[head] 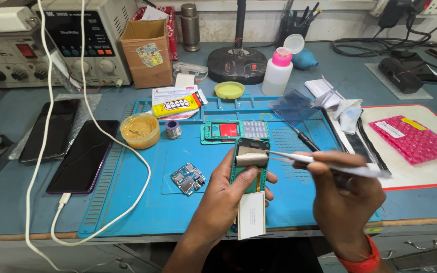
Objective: The person repairs a teal keypad feature phone at a workbench. They pry the phone open with a spudger, use tweezers to lift out the battery and internal components, disconnect a flex cable from the circuit board, reposition the board and housing, and finally scoop flux paste from a container with a fingertip tool.
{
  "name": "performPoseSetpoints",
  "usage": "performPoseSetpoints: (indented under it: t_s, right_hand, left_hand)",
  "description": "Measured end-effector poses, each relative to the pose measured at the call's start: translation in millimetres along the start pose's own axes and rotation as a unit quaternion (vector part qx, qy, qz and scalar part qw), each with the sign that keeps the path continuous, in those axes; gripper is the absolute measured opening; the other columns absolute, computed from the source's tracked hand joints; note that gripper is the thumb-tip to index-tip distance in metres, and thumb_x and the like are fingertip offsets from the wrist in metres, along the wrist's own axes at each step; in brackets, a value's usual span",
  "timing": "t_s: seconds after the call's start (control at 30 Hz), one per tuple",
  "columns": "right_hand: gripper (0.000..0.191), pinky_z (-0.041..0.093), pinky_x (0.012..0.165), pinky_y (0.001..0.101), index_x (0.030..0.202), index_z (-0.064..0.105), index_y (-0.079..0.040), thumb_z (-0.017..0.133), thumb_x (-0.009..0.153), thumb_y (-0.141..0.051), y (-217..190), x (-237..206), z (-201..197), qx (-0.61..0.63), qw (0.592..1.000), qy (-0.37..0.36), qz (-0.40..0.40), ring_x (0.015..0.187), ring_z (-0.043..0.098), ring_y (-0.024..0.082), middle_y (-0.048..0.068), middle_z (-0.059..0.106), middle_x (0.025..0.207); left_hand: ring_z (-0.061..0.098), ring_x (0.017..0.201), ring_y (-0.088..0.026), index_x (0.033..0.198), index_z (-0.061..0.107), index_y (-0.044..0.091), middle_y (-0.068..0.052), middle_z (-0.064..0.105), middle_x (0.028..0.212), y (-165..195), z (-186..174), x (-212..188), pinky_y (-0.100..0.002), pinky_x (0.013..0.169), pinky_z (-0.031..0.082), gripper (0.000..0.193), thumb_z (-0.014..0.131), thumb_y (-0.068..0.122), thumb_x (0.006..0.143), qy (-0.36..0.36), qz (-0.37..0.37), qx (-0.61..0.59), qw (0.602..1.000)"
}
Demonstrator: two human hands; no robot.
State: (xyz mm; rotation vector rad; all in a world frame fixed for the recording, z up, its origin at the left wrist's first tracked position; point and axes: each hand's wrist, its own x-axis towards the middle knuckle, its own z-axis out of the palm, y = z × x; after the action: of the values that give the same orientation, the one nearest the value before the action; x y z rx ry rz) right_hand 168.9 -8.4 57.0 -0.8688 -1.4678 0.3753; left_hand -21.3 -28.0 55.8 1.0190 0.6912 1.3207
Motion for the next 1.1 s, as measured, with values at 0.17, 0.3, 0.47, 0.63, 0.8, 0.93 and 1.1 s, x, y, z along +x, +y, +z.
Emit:
performPoseSetpoints:
  t_s: [0.17, 0.3, 0.47, 0.63, 0.8, 0.93, 1.1]
  right_hand:
    - [0.027, 0.067, 0.088, 0.0385, 0.118, 0.06, 0.004, 0.067, 0.109, -0.021, 5.9, 16.9, -1.6, 0.194, 0.98, -0.021, 0.041, 0.095, 0.078, 0.026, 0.015, 0.073, 0.1]
    - [0.028, 0.067, 0.087, 0.0385, 0.117, 0.06, 0.004, 0.066, 0.109, -0.022, 0.7, 19.2, -6.9, 0.181, 0.982, -0.019, 0.046, 0.093, 0.077, 0.027, 0.015, 0.072, 0.099]
    - [0.029, 0.052, 0.069, 0.0377, 0.113, 0.066, 0.006, 0.067, 0.107, -0.022, -14.5, 15.8, -31.0, -0.039, 0.999, -0.007, 0.01, 0.076, 0.067, 0.029, 0.017, 0.072, 0.087]
    - [0.033, 0.067, 0.088, 0.0412, 0.116, 0.061, 0.004, 0.068, 0.115, -0.028, -14.6, 24.8, -52.1, 0.176, 0.984, 0.004, -0.004, 0.09, 0.075, 0.029, 0.012, 0.069, 0.095]
    - [0.032, 0.064, 0.088, 0.0449, 0.117, 0.06, 0.005, 0.063, 0.114, -0.027, -5.9, 22.8, -59.7, 0.168, 0.985, 0.001, 0.049, 0.09, 0.075, 0.033, 0.015, 0.069, 0.094]
    - [0.03, 0.064, 0.085, 0.0467, 0.119, 0.06, 0.003, 0.06, 0.112, -0.026, 4.6, 17.6, -65.0, 0.193, 0.976, -0.006, 0.102, 0.092, 0.074, 0.033, 0.015, 0.069, 0.097]
    - [0.03, 0.063, 0.081, 0.0449, 0.118, 0.06, 0.004, 0.059, 0.109, -0.025, 14.9, 10.8, -68.4, 0.181, 0.973, -0.01, 0.145, 0.091, 0.074, 0.03, 0.016, 0.069, 0.097]
  left_hand:
    - [0.072, 0.082, -0.017, 0.136, 0.052, 0.003, -0.014, 0.073, 0.106, 1.7, 2.3, 0.1, -0.03, 0.07, 0.059, 0.033, 0.054, 0.013, 0.104, -0.031, 0.008, -0.008, 0.999]
    - [0.072, 0.082, -0.017, 0.134, 0.053, 0.002, -0.013, 0.074, 0.108, 8.6, 2.9, 3.8, -0.03, 0.068, 0.059, 0.033, 0.055, 0.013, 0.103, -0.064, -0.009, 0.015, 0.998]
    - [0.074, 0.088, -0.016, 0.127, 0.06, 0.001, -0.011, 0.072, 0.106, 34.9, -2.0, 14.9, -0.031, 0.072, 0.065, 0.029, 0.06, 0.014, 0.1, -0.121, -0.026, 0.165, 0.978]
    - [0.076, 0.087, -0.022, 0.12, 0.068, 0.005, -0.012, 0.076, 0.101, 70.7, 1.9, 36.2, -0.034, 0.072, 0.062, 0.034, 0.068, 0.019, 0.089, -0.204, -0.088, 0.427, 0.876]
    - [0.073, 0.101, -0.026, 0.131, 0.066, 0.011, -0.013, 0.075, 0.112, 81.9, 22.0, 64.6, -0.039, 0.085, 0.057, 0.059, 0.082, 0.03, 0.077, -0.287, -0.092, 0.625, 0.72]
    - [0.076, 0.101, -0.028, 0.135, 0.064, 0.013, -0.014, 0.078, 0.113, 68.9, 32.6, 82.4, -0.041, 0.082, 0.06, 0.07, 0.085, 0.029, 0.071, -0.325, -0.167, 0.657, 0.66]
    - [0.073, 0.103, -0.029, 0.129, 0.069, 0.015, -0.011, 0.076, 0.113, 52.0, 38.3, 93.3, -0.043, 0.082, 0.059, 0.07, 0.087, 0.029, 0.063, -0.384, -0.15, 0.654, 0.634]
